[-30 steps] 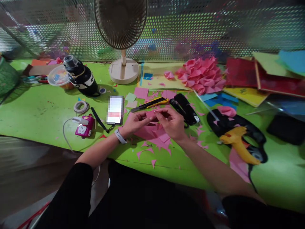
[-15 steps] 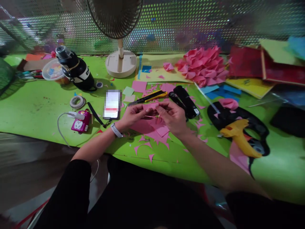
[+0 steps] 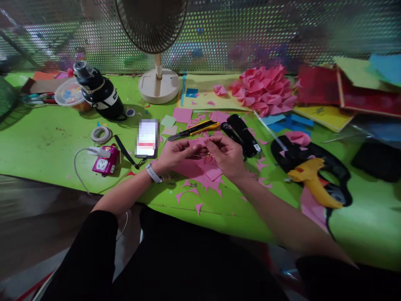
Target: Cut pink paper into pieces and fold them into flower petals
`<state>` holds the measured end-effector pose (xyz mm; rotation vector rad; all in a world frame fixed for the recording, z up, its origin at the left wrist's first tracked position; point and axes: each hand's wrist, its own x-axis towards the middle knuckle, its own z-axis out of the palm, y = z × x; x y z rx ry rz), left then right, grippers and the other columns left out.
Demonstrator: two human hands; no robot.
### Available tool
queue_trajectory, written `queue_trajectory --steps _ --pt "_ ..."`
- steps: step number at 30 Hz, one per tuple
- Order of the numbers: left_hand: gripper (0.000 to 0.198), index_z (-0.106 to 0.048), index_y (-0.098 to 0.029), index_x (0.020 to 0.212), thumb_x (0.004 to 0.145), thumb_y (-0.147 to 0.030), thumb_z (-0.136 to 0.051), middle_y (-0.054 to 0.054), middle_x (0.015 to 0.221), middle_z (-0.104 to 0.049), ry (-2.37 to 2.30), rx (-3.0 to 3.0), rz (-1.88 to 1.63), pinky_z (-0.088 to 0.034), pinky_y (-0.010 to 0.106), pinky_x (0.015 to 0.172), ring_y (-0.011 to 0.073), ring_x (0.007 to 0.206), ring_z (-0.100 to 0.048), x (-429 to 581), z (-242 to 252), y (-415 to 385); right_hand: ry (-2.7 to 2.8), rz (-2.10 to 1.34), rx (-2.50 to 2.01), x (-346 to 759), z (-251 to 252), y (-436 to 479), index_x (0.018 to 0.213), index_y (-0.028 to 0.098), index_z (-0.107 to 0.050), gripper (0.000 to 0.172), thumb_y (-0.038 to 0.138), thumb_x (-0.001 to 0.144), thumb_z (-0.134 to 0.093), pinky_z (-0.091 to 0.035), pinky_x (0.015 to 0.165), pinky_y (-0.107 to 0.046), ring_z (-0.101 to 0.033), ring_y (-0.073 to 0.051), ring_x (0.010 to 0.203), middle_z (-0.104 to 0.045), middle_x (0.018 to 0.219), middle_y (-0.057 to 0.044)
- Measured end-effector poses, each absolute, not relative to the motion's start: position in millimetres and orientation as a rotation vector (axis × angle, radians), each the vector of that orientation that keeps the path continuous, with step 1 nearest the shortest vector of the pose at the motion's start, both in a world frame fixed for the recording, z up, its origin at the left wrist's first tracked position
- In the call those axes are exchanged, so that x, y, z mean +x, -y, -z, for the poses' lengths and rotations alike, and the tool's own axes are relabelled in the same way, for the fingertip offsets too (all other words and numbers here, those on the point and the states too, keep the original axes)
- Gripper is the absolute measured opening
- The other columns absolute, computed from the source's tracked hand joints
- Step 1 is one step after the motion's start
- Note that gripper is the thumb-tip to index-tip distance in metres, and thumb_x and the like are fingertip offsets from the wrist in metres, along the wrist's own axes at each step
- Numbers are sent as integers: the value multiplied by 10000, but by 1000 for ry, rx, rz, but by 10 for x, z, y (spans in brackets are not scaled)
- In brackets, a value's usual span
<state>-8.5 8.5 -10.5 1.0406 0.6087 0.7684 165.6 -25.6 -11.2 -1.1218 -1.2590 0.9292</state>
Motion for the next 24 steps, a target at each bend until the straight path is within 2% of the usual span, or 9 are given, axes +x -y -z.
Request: queue_trajectory --steps 7,13,19,24 --pt "424 -700 -120 1013 802 -486 -743 126 1037 -755 -615 1081 -738 -581 377 949 200 986 -735 -95 132 -83 1304 -844 -1177 1642 80 288 873 228 -683 261 485 841 -708 -615 676 -323 -686 -162 700 -705 807 -7" --pt "424 -692 -104 959 817 -502 -720 110 900 -756 -726 1213 -757 -621 307 734 170 792 -744 -118 130 -105 1350 -744 -1185 1651 94 300 851 239 -671 254 487 832 -722 -595 709 -360 -676 -185 725 -696 811 -16" --pt "429 -671 -95 876 806 -515 -723 81 789 -732 -781 1258 -746 -596 247 627 133 663 -716 -126 91 -100 1386 -1004 -1166 1678 91 268 786 222 -609 289 490 878 -665 -529 562 -286 -615 -146 627 -628 722 8" --pt "429 -673 -99 895 818 -519 -710 76 793 -726 -773 1254 -715 -588 236 637 114 648 -698 -126 60 -91 1425 -986 -1198 1680 144 255 776 215 -581 338 530 877 -650 -495 556 -269 -575 -136 622 -598 709 13"
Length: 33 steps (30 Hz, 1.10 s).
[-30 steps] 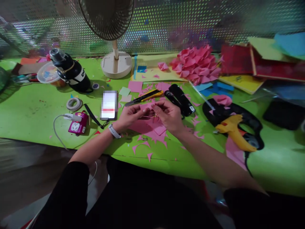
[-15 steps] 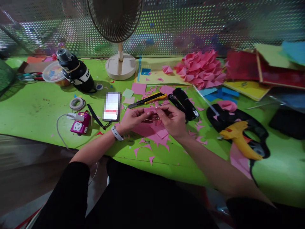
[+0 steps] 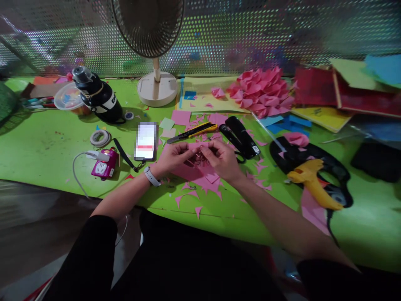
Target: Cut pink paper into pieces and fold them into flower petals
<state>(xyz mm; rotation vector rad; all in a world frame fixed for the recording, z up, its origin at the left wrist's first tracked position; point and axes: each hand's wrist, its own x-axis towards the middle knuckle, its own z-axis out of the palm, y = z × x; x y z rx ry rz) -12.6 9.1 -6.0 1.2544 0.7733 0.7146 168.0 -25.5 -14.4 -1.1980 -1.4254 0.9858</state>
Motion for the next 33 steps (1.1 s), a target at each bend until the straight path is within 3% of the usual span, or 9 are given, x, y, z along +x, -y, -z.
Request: queue_trajectory --steps 6,11,21,26,30,33 --pt "428 -652 -107 882 811 -525 -713 61 779 -707 -775 1298 -744 -585 233 623 109 637 -686 -147 27 -117 1448 -989 -1205 1682 152 243 831 213 -593 366 574 886 -619 -498 616 -276 -582 -139 664 -620 752 3" --pt "437 -616 -127 862 783 -540 -737 45 753 -702 -733 1273 -706 -604 264 670 121 657 -696 -189 12 -172 1387 -1027 -1184 1679 76 235 760 222 -582 384 587 859 -648 -478 552 -257 -548 -123 584 -580 659 22" --pt "454 -578 -129 864 799 -558 -712 33 747 -688 -773 1337 -725 -593 242 638 112 647 -691 -176 59 -174 1422 -1122 -1216 1738 79 197 789 197 -620 430 618 791 -705 -550 551 -277 -655 -148 600 -689 698 -22" --pt "481 -553 -136 848 784 -586 -711 45 759 -698 -832 1316 -741 -577 207 604 111 655 -696 -204 22 -227 1431 -1088 -1236 1861 48 146 843 198 -633 414 604 803 -701 -529 497 -255 -635 -134 568 -691 725 -22" --pt "455 -571 -150 853 787 -577 -711 43 751 -706 -786 1308 -716 -577 208 602 104 640 -691 -221 2 -238 1343 -1053 -1219 1886 4 134 887 199 -651 401 575 781 -737 -534 539 -257 -633 -135 608 -685 759 -24" --pt "426 -600 -154 858 798 -562 -707 53 768 -717 -731 1329 -662 -588 220 633 113 663 -705 -221 -1 -221 1414 -1120 -1213 1861 -7 158 799 201 -652 356 547 797 -734 -508 510 -260 -600 -132 553 -652 670 -7"
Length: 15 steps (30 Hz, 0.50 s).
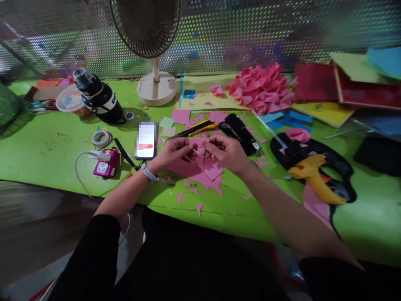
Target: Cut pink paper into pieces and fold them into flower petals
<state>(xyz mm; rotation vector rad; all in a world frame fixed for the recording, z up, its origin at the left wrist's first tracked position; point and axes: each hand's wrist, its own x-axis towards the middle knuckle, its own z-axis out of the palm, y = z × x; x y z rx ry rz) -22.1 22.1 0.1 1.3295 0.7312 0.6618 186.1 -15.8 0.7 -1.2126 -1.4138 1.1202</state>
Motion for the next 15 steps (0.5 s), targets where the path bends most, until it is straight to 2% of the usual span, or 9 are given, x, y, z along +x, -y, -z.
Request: queue_trajectory --steps 3,9,15 --pt "405 -612 -141 872 815 -531 -704 58 768 -718 -728 1341 -671 -594 241 648 123 681 -709 -239 -25 -228 1462 -1175 -1209 1843 -32 186 705 203 -631 351 525 806 -730 -475 462 -266 -559 -129 483 -616 570 7" --pt "395 -610 -128 907 814 -495 -723 70 816 -726 -789 1314 -754 -590 263 677 132 730 -712 -271 -105 -263 1435 -1272 -1160 1807 -91 218 690 202 -651 318 488 794 -745 -506 479 -282 -574 -133 471 -622 541 12" --pt "415 -637 -139 985 820 -513 -712 83 922 -744 -833 1112 -910 -580 259 728 151 831 -728 -174 -23 -201 1267 -1265 -1162 1709 -11 253 709 207 -649 325 506 798 -739 -483 461 -261 -571 -125 468 -624 548 19"
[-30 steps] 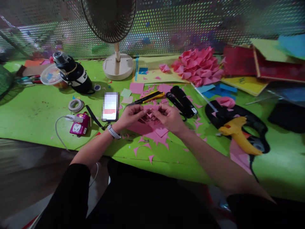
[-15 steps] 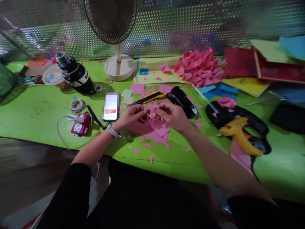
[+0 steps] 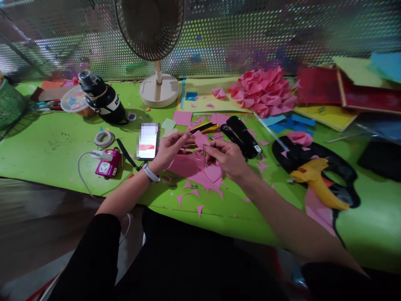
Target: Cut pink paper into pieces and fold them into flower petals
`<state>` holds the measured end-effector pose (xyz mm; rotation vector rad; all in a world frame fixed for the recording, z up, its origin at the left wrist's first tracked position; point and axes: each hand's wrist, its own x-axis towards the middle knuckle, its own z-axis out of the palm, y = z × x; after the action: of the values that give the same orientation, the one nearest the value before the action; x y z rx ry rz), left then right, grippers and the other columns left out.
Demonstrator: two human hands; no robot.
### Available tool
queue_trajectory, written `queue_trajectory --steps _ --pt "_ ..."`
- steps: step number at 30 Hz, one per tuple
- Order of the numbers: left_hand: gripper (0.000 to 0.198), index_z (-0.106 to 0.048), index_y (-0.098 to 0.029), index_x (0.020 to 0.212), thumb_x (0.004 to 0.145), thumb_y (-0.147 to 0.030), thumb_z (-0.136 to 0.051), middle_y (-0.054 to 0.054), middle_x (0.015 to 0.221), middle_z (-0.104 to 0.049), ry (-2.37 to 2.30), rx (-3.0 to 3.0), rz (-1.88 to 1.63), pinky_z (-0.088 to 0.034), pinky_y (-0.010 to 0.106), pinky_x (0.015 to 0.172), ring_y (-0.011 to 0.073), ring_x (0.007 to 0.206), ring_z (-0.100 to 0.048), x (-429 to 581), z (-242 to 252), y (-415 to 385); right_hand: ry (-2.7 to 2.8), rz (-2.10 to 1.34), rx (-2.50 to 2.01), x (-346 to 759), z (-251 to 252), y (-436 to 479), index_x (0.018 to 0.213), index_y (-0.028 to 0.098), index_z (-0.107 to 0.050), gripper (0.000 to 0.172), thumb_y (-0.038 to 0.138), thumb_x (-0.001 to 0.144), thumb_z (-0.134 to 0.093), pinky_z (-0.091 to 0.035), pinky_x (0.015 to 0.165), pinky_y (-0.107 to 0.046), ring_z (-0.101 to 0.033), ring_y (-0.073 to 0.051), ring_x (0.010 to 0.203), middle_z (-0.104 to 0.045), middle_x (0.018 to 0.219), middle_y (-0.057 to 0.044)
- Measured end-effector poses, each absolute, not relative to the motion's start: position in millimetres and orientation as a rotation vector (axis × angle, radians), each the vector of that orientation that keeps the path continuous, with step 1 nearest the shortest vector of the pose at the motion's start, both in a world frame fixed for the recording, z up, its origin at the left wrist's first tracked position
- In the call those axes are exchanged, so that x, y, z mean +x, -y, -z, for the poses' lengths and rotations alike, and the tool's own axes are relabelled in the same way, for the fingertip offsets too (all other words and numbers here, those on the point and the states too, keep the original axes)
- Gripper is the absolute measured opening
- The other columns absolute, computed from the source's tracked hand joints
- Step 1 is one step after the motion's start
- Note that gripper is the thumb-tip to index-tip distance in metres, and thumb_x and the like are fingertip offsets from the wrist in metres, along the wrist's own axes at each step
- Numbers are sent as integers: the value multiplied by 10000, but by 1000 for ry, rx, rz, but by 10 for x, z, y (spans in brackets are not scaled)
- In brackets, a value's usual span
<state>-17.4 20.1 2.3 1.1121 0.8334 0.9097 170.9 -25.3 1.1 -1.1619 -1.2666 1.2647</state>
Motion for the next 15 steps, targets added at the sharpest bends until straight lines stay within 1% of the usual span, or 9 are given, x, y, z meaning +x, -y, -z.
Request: queue_trajectory --steps 2,4,6,8,9,11,12,13,15 --pt "419 -656 -135 965 756 -475 -786 62 894 -742 -780 1049 -881 -577 261 754 141 809 -724 -151 10 -186 1266 -1271 -1174 1688 2 267 716 206 -649 323 506 797 -737 -491 465 -263 -570 -125 465 -621 547 20" --pt "403 -663 -126 897 698 -428 -841 29 823 -728 -758 992 -873 -573 256 776 115 752 -710 -152 15 -187 1330 -1267 -1194 1696 -3 276 728 203 -658 306 490 821 -712 -499 475 -270 -573 -130 473 -620 554 16" --pt "363 -654 -123 853 701 -391 -846 6 758 -708 -763 936 -846 -570 251 777 94 699 -693 -174 -9 -201 1424 -1150 -1201 1736 -20 276 784 202 -682 241 433 854 -681 -520 518 -282 -601 -140 530 -646 616 2" --pt "310 -642 -127 844 740 -355 -824 -5 720 -695 -773 893 -792 -568 240 755 85 667 -685 -203 -44 -219 1539 -910 -1178 1792 -42 269 911 213 -705 148 346 849 -684 -545 598 -304 -641 -162 653 -684 757 -19" --pt "285 -637 -129 843 759 -339 -811 -7 711 -692 -780 882 -766 -566 231 741 81 656 -682 -216 -58 -226 1596 -778 -1155 1817 -52 264 987 227 -704 174 307 832 -695 -553 636 -319 -653 -176 727 -694 850 -31" --pt "242 -631 -131 843 792 -311 -785 -11 703 -687 -792 881 -723 -559 216 716 72 634 -673 -234 -69 -234 1719 -581 -1097 1849 -64 254 1098 268 -694 295 267 804 -714 -567 717 -363 -656 -215 884 -679 1020 -53" --pt "227 -630 -130 845 803 -299 -774 -13 703 -686 -794 890 -707 -558 212 710 68 627 -670 -237 -65 -235 1772 -527 -1069 1853 -64 251 1118 290 -696 316 266 804 -719 -571 764 -392 -646 -234 953 -661 1076 -58" --pt "216 -627 -128 848 811 -289 -767 -12 709 -687 -792 900 -697 -558 213 708 68 624 -670 -238 -55 -233 1810 -493 -1044 1851 -60 248 1110 310 -707 301 272 811 -720 -569 808 -419 -632 -247 1008 -643 1109 -59" --pt "209 -624 -123 856 813 -273 -764 -5 726 -696 -776 919 -689 -562 222 707 75 629 -677 -233 -29 -227 1844 -465 -1007 1835 -44 246 1038 333 -738 209 286 835 -721 -557 871 -453 -610 -254 1066 -617 1118 -53"
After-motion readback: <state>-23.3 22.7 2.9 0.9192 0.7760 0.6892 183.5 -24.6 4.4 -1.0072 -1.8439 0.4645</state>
